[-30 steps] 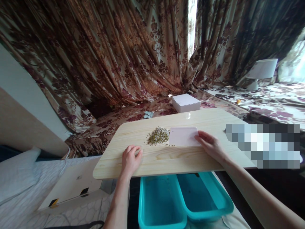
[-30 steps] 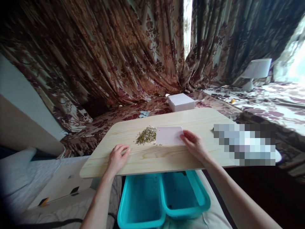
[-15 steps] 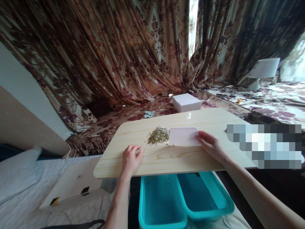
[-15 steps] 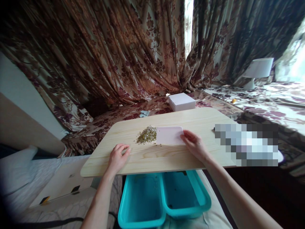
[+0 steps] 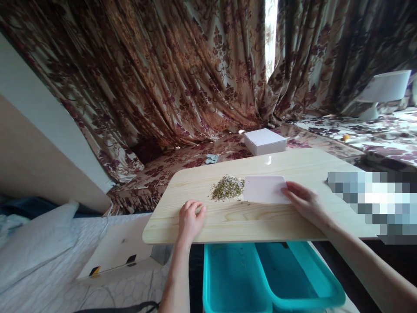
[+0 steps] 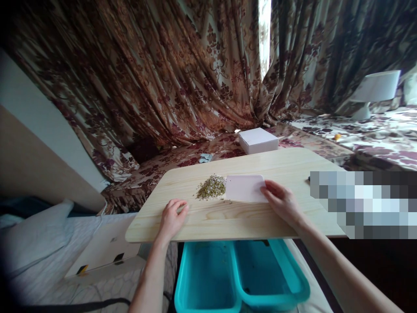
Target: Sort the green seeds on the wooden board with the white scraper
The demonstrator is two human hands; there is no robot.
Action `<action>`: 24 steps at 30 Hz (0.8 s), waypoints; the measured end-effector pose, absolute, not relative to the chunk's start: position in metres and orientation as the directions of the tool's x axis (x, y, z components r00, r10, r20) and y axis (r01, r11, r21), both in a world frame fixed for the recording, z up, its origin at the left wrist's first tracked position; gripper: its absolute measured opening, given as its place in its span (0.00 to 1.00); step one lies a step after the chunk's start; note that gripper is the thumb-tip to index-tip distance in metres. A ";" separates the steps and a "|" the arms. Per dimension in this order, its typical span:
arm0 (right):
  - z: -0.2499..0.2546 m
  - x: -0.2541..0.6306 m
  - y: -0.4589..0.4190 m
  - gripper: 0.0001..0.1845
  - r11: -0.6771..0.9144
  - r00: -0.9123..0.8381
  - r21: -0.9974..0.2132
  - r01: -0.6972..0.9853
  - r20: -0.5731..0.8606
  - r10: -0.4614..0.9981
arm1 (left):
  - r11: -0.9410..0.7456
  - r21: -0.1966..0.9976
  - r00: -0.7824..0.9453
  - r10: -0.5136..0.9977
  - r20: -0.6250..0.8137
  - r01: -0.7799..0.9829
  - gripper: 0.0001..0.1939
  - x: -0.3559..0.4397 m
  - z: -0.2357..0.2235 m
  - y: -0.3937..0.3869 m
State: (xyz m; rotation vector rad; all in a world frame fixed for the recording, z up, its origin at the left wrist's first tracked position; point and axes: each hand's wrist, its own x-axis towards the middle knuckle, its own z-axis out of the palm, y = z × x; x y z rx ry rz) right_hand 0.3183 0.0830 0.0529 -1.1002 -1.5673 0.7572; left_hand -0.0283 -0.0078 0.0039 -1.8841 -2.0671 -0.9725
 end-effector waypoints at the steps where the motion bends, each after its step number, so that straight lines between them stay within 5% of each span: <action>1: 0.053 0.319 0.083 0.10 0.377 -0.046 -0.884 0.275 0.380 0.924 | -0.019 0.341 -0.179 0.824 0.538 0.940 0.12 -0.028 0.004 -0.008; 24: 0.058 0.321 0.081 0.07 0.402 -0.016 -0.892 0.206 0.408 0.913 | -0.062 0.422 -0.207 0.800 0.563 0.905 0.10 -0.026 0.007 -0.007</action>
